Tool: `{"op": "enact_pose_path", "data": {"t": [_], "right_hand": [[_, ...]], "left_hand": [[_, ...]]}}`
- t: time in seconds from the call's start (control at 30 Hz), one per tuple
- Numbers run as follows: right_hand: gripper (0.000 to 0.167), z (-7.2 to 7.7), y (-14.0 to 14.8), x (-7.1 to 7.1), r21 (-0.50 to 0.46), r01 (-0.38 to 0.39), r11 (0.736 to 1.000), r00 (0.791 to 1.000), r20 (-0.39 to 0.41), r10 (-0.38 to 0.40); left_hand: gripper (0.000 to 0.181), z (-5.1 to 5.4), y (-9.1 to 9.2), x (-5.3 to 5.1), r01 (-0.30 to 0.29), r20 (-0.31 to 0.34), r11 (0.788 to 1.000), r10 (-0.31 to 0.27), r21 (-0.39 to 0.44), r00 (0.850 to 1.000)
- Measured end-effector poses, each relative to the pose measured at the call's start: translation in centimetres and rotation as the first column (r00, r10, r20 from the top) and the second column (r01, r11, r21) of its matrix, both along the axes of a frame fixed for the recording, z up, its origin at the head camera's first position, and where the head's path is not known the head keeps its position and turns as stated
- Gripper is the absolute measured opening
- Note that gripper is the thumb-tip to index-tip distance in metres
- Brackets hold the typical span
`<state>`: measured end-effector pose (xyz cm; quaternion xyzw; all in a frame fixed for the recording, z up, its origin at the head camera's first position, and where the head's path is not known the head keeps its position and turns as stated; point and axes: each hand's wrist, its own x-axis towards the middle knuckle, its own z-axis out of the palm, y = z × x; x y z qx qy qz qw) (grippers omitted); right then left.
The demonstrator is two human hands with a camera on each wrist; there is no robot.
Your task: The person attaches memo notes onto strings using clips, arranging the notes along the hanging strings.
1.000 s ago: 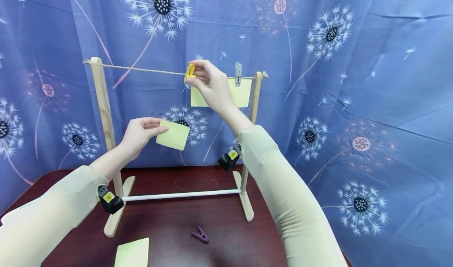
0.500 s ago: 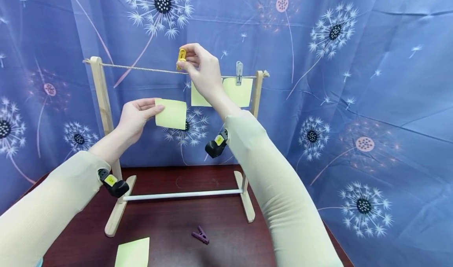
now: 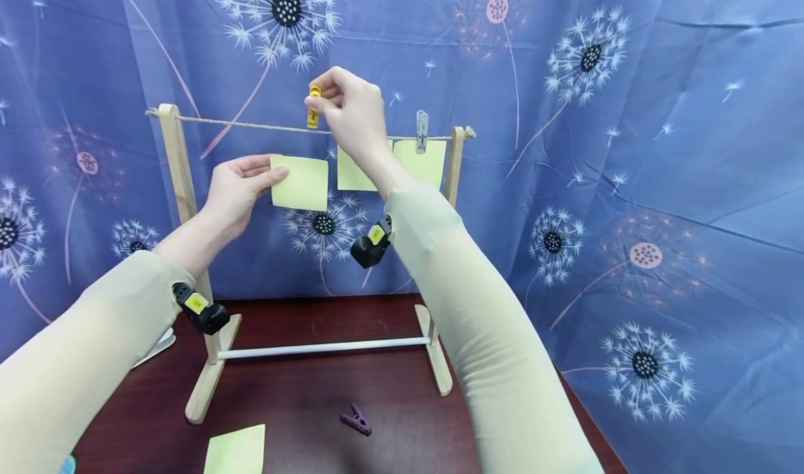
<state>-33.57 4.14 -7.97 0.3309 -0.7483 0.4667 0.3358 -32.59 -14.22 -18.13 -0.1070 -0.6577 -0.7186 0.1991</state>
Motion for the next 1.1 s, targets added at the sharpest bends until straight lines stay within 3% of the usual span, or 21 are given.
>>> {"op": "enact_pose_path", "data": {"t": [0.33,0.8,1.1], "right_hand": [[0.014,0.7,-0.6,0.0,-0.036,-0.018,0.999,0.987,0.158,0.023],[0.015,0.6,-1.0,-0.3,0.054,0.025,0.998,0.977,0.210,-0.035],[0.016,0.3,-0.7,-0.9,0.126,0.084,0.988,0.964,0.241,-0.112]], "left_hand": [[0.044,0.9,0.7,0.0,-0.018,-0.006,1.000,0.017,-0.022,1.000],[0.043,1.3,1.0,-0.1,-0.023,-0.051,0.998,0.025,0.051,0.998],[0.043,1.3,1.2,-0.4,-0.025,-0.057,0.999,0.028,0.047,0.998]]}}
